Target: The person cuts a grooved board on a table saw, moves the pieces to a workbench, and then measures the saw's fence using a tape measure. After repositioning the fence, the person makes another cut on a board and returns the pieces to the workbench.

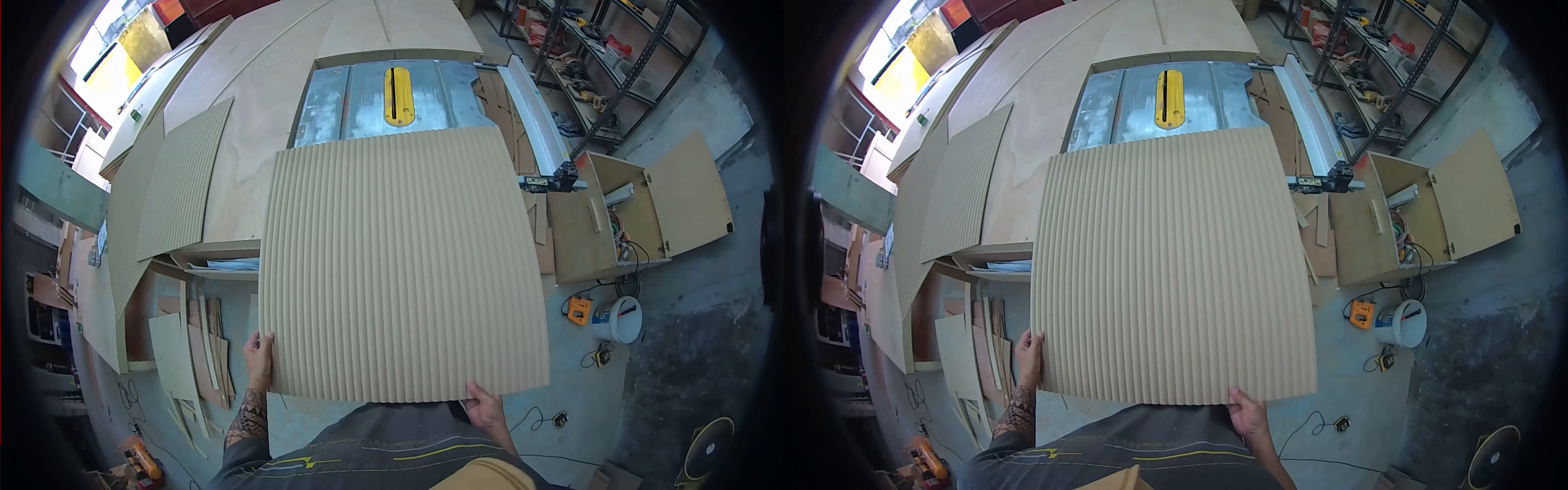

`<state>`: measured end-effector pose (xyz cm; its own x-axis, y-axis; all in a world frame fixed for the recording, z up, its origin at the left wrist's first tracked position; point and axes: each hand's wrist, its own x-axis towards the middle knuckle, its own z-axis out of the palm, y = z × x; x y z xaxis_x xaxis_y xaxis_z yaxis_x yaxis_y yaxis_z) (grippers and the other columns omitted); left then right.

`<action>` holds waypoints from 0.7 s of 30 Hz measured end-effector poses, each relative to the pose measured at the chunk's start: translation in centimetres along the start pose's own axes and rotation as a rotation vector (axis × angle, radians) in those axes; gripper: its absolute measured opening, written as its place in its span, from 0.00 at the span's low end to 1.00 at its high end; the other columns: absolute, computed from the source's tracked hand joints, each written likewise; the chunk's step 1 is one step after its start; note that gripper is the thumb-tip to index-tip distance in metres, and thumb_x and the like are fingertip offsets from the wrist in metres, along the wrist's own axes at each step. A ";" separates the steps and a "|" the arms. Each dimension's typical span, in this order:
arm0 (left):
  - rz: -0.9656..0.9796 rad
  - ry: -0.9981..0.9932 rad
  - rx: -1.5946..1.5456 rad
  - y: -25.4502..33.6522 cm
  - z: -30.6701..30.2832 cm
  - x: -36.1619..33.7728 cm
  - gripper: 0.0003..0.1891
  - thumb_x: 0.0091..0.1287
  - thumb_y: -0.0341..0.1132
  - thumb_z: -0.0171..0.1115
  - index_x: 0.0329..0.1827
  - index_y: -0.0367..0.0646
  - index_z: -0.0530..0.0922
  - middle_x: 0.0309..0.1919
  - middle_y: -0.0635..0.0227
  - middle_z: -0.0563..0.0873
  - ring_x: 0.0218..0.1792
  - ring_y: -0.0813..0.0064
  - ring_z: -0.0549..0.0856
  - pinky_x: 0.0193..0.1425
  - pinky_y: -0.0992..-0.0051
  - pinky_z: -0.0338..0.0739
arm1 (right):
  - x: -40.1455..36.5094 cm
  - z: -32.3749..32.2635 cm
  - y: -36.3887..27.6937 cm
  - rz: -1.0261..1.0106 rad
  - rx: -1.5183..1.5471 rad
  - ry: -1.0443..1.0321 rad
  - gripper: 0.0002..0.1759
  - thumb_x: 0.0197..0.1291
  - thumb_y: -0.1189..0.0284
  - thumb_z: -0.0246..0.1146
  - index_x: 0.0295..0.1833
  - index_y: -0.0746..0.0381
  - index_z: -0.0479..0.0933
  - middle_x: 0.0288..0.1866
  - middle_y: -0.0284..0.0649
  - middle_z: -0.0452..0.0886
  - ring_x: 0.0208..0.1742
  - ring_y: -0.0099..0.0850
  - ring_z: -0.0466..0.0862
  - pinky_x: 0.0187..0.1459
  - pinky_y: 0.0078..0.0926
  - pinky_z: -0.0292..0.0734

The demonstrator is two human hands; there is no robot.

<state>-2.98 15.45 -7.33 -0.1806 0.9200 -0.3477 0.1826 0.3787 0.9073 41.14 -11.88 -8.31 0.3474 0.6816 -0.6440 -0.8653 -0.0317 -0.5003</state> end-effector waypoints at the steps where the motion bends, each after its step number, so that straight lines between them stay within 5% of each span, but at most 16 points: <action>1: -0.003 -0.014 -0.005 -0.6 0.6 -0.4 0.20 0.75 0.37 0.63 0.63 0.30 0.79 0.48 0.61 0.88 0.45 0.76 0.86 0.51 0.75 0.81 | 0.8 -1.5 0.0 -0.011 -0.002 0.009 0.25 0.68 0.83 0.63 0.70 0.66 0.71 0.63 0.46 0.82 0.63 0.41 0.84 0.62 0.45 0.82; 5: 0.069 -0.210 -0.074 -1.8 3.1 -0.6 0.18 0.81 0.36 0.55 0.63 0.31 0.77 0.51 0.61 0.88 0.50 0.75 0.85 0.57 0.74 0.80 | 5.0 -6.7 -1.5 -0.042 0.089 0.090 0.22 0.68 0.79 0.64 0.67 0.68 0.74 0.60 0.47 0.84 0.61 0.43 0.85 0.62 0.45 0.82; 17: 0.045 -0.376 -0.279 -1.6 10.2 0.3 0.15 0.82 0.36 0.53 0.62 0.35 0.78 0.54 0.63 0.87 0.52 0.76 0.85 0.59 0.74 0.79 | 8.6 -9.8 -7.6 -0.103 0.043 0.125 0.17 0.67 0.76 0.67 0.60 0.63 0.78 0.54 0.42 0.86 0.55 0.39 0.87 0.56 0.44 0.83; 18: 0.039 -0.424 -0.256 -1.4 10.4 0.7 0.20 0.82 0.34 0.53 0.72 0.34 0.72 0.55 0.61 0.87 0.54 0.75 0.85 0.62 0.72 0.79 | 8.4 -9.6 -7.9 -0.115 0.054 0.138 0.17 0.67 0.76 0.67 0.60 0.62 0.79 0.54 0.42 0.86 0.55 0.38 0.87 0.56 0.44 0.83; 21: 0.034 -0.373 -0.175 0.1 11.6 -0.3 0.28 0.81 0.32 0.53 0.82 0.35 0.60 0.57 0.60 0.87 0.55 0.73 0.85 0.65 0.70 0.78 | 8.5 -9.6 -8.4 -0.138 0.063 0.192 0.16 0.66 0.76 0.68 0.59 0.60 0.79 0.53 0.41 0.86 0.54 0.38 0.86 0.56 0.42 0.83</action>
<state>8.28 16.42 -9.86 0.1916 0.9173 -0.3491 0.0098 0.3539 0.9352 54.84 -12.87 -15.16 0.5211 0.5247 -0.6731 -0.8236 0.1022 -0.5579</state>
